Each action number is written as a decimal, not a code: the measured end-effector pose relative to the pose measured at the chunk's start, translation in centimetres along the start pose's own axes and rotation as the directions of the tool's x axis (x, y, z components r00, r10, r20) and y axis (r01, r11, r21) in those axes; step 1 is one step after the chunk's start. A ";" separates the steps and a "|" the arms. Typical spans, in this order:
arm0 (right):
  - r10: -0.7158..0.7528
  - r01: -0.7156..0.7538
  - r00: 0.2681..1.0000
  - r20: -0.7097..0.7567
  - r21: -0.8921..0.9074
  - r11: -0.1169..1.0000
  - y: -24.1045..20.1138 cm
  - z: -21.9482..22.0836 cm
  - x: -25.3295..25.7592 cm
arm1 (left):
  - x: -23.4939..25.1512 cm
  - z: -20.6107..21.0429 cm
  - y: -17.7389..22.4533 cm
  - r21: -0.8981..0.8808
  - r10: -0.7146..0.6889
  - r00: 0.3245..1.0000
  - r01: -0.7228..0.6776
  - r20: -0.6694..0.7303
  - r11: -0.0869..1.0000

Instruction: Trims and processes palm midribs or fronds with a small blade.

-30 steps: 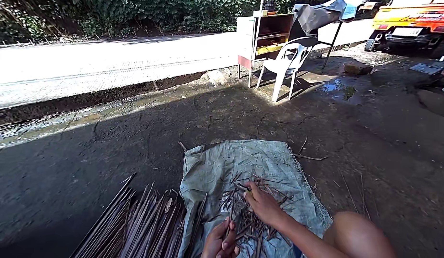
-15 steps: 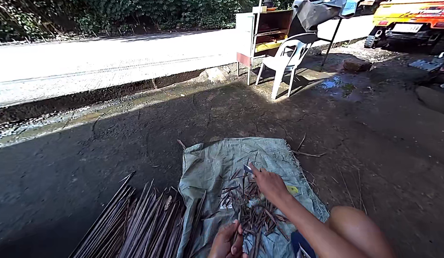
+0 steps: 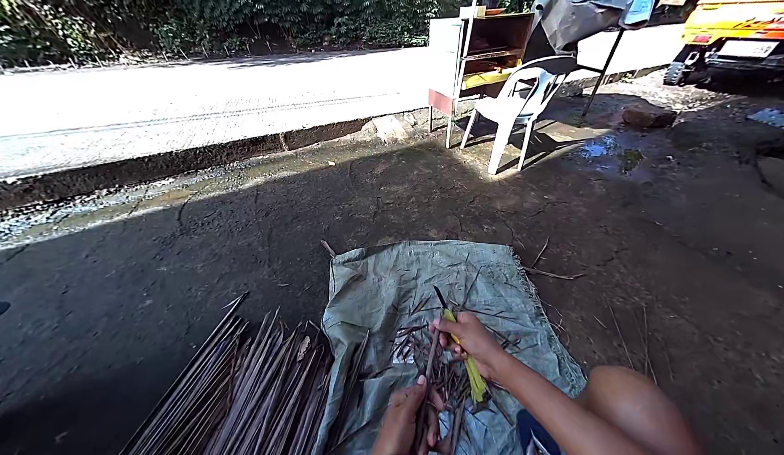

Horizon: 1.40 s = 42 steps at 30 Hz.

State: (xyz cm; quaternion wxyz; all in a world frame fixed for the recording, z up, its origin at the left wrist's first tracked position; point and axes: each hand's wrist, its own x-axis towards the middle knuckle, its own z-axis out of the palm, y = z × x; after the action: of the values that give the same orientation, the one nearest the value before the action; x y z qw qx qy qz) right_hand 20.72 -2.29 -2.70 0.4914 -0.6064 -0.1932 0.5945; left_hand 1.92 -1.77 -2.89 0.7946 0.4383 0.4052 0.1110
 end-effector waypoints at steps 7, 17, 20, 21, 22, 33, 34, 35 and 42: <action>-0.200 0.347 0.926 0.319 -0.930 0.121 1.3 1.9 -2.3 | 0.6 -1.0 0.7 -0.262 -0.055 0.998 0.049 -0.016 0.964; -0.120 -0.104 0.985 -0.122 -0.984 0.146 -3.2 -2.8 0.1 | -0.3 -0.3 0.9 -0.312 -0.114 0.993 0.112 0.014 0.943; -0.164 0.170 0.975 0.147 -0.976 0.137 -0.6 -0.3 -1.8 | -0.3 -0.6 1.1 -0.358 -0.121 0.993 0.108 -0.012 0.927; -0.173 0.275 0.952 0.251 -0.953 0.129 0.7 0.8 -2.4 | -0.2 -0.7 1.1 -0.380 -0.119 0.993 0.107 -0.007 0.919; -0.158 0.347 0.932 0.327 -0.930 0.122 1.5 1.6 -2.9 | -0.2 -0.8 1.1 -0.401 -0.110 0.994 0.104 0.010 0.910; -0.093 -0.100 0.989 -0.115 -0.983 0.152 -2.8 -3.3 1.1 | -0.5 -0.6 1.0 -0.467 -0.126 0.984 0.171 0.125 0.868; -0.098 -0.105 0.988 -0.120 -0.983 0.148 -3.1 -3.4 0.8 | -0.7 -0.7 1.0 -0.470 -0.124 0.985 0.165 0.118 0.867; -0.104 -0.062 0.992 -0.076 -0.989 0.136 -2.9 -2.9 0.2 | -0.8 -0.8 1.0 -0.471 -0.124 0.987 0.158 0.104 0.868; -0.121 0.231 0.968 0.222 -0.971 0.067 0.6 0.6 -1.6 | -0.4 -1.1 0.9 -0.524 -0.129 0.985 0.171 0.117 0.835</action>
State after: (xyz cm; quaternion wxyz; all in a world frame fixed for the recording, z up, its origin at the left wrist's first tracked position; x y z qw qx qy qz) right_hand 19.58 -3.66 -2.18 0.0145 -0.7251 -0.6337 0.2691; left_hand 1.06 -0.78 -2.27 0.9059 0.1720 0.3610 0.1393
